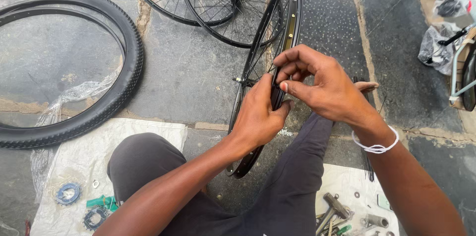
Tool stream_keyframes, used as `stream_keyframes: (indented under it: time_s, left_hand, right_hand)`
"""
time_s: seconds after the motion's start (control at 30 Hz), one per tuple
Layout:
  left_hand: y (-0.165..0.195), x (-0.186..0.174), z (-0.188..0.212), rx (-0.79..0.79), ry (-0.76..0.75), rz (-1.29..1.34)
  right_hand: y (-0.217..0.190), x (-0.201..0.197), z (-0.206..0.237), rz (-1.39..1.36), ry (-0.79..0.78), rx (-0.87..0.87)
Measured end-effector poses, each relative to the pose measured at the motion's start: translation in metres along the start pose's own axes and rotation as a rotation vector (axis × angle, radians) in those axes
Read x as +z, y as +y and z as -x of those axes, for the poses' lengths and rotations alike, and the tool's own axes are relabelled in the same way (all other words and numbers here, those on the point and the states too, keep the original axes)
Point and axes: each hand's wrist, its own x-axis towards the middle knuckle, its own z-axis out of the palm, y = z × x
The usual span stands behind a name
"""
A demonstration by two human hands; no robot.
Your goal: The person threads and adjusts spokes into a bicycle wheel rim by hand while sitting on the ground.
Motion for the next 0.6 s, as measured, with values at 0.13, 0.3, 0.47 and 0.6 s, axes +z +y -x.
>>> stream_keyframes:
  time_s: [0.13, 0.3, 0.47, 0.6]
  left_hand:
    - [-0.001, -0.003, 0.0, -0.022, -0.028, 0.001]
    - [-0.002, -0.005, 0.001, -0.019, -0.026, 0.017]
    - [-0.006, -0.002, -0.003, -0.055, -0.042, -0.025]
    - [-0.011, 0.0, -0.004, 0.116, 0.034, 0.046]
  right_hand:
    - [-0.001, 0.0, -0.005, -0.039, -0.016, 0.0]
    - [-0.007, 0.005, -0.007, 0.142, 0.021, 0.079]
    - [-0.02, 0.008, -0.007, 0.415, 0.044, -0.027]
    - [-0.023, 0.023, 0.004, 0.804, 0.133, -0.258]
